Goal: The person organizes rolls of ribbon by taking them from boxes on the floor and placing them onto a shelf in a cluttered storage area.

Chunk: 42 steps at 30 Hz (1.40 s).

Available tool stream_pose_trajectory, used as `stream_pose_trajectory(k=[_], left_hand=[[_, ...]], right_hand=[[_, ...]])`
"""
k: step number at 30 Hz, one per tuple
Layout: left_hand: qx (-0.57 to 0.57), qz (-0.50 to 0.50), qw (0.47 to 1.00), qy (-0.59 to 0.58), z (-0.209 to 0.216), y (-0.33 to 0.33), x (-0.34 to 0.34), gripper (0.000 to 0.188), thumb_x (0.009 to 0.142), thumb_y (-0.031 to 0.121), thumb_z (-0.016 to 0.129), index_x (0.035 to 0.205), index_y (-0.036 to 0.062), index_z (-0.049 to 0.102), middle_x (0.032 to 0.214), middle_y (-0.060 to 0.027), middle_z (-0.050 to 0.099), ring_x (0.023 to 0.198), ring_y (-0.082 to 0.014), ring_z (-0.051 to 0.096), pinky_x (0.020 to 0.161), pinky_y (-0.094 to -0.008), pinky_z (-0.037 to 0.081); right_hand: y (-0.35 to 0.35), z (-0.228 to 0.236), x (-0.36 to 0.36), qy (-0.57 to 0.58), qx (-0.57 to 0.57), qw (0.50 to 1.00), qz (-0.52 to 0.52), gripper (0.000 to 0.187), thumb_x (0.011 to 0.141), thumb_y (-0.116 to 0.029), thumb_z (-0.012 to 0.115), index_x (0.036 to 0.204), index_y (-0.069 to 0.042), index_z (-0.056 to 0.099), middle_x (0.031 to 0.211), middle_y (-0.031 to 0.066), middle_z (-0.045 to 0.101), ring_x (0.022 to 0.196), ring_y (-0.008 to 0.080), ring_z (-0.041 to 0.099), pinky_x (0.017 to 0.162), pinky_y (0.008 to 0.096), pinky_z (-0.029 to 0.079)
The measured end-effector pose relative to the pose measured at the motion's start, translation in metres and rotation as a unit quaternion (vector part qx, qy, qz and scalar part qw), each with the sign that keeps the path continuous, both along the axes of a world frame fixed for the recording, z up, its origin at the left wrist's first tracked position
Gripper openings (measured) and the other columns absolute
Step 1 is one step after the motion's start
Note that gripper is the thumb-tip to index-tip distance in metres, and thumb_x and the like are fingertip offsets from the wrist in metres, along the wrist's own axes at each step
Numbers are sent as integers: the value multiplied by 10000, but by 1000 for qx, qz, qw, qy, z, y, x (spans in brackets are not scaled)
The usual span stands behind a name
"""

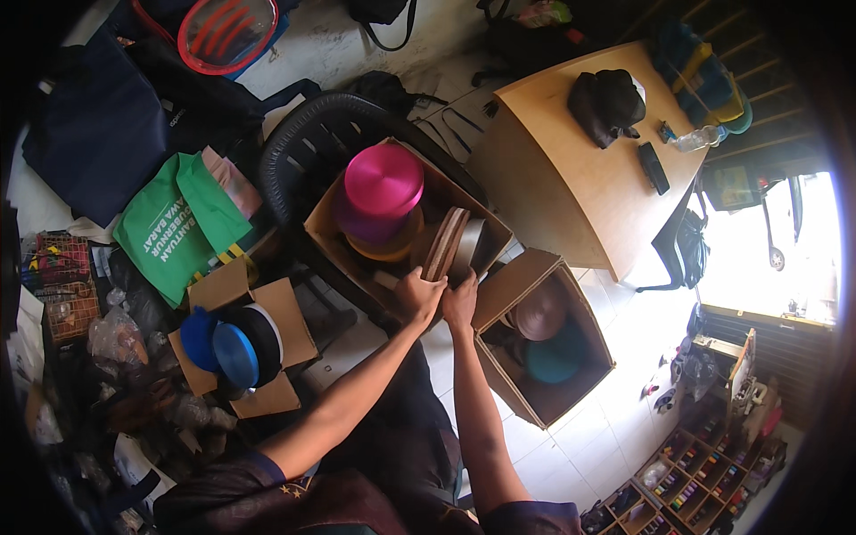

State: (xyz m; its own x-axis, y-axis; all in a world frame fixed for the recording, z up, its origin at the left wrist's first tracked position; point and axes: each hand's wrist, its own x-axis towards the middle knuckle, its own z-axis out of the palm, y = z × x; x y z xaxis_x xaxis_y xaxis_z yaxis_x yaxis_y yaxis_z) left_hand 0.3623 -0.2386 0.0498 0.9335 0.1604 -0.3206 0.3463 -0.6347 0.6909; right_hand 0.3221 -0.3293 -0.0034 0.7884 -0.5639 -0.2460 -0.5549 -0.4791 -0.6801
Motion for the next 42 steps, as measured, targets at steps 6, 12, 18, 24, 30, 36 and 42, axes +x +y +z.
stream_pose_trajectory(k=[6, 12, 18, 24, 30, 36, 42], left_hand=[[-30, -8, 995, -92, 31, 48, -19, 373, 606, 289, 823, 694, 4, 599, 644, -217, 613, 628, -392, 624, 584, -430, 488], [-76, 62, 989, -112, 74, 97, -15, 347, 564, 247, 862, 682, -6, 657, 665, -176, 659, 591, -283, 658, 585, -366, 496], [-171, 93, 977, -83, 139, 136, -12, 332, 610, 184, 862, 830, -23, 725, 756, -120, 718, 673, -156, 690, 649, -274, 531], [-289, 159, 938, -103, 167, 188, -39, 324, 618, 94, 860, 870, -48, 715, 794, -107, 717, 694, -117, 669, 658, -252, 534], [-269, 192, 926, -180, 198, 245, -89, 383, 610, 76, 865, 930, -58, 703, 844, -100, 716, 726, -109, 659, 689, -255, 541], [-323, 236, 876, -268, 261, 300, -176, 410, 642, 75, 847, 987, -69, 678, 890, -112, 705, 773, -115, 650, 698, -272, 543], [-169, 233, 838, -464, 360, 307, -248, 473, 663, 182, 860, 1016, -52, 650, 916, -121, 687, 846, -132, 646, 761, -289, 530]], right_hand=[[-3, -4, -2, 7, 64, 998, -27, 633, 829, -256, 670, 1329, 39, 416, 1300, 256, 506, 1230, 395, 469, 1037, 410, 366], [24, 14, 2, -18, 248, 967, -56, 717, 872, -496, 587, 1367, -5, 419, 1341, 196, 508, 1245, 314, 482, 1064, 382, 331], [44, -17, 8, -36, 672, 739, -45, 702, 901, -531, 524, 1404, -63, 381, 1397, 143, 455, 1276, 307, 435, 1086, 456, 302], [86, 51, 16, -96, 747, 658, 4, 657, 915, -508, 521, 1403, -90, 383, 1388, 118, 462, 1266, 304, 438, 1073, 465, 340], [141, 102, 13, -170, 696, 693, 86, 604, 935, -462, 512, 1398, -102, 368, 1356, 97, 472, 1232, 262, 465, 1048, 419, 372], [212, 185, -2, -219, 687, 670, 176, 531, 947, -406, 512, 1375, -116, 395, 1368, 91, 461, 1242, 245, 449, 1046, 420, 372], [260, 297, -38, -196, 797, 515, 247, 595, 948, -450, 489, 1388, -61, 394, 1371, 117, 462, 1236, 268, 449, 1053, 431, 346]])
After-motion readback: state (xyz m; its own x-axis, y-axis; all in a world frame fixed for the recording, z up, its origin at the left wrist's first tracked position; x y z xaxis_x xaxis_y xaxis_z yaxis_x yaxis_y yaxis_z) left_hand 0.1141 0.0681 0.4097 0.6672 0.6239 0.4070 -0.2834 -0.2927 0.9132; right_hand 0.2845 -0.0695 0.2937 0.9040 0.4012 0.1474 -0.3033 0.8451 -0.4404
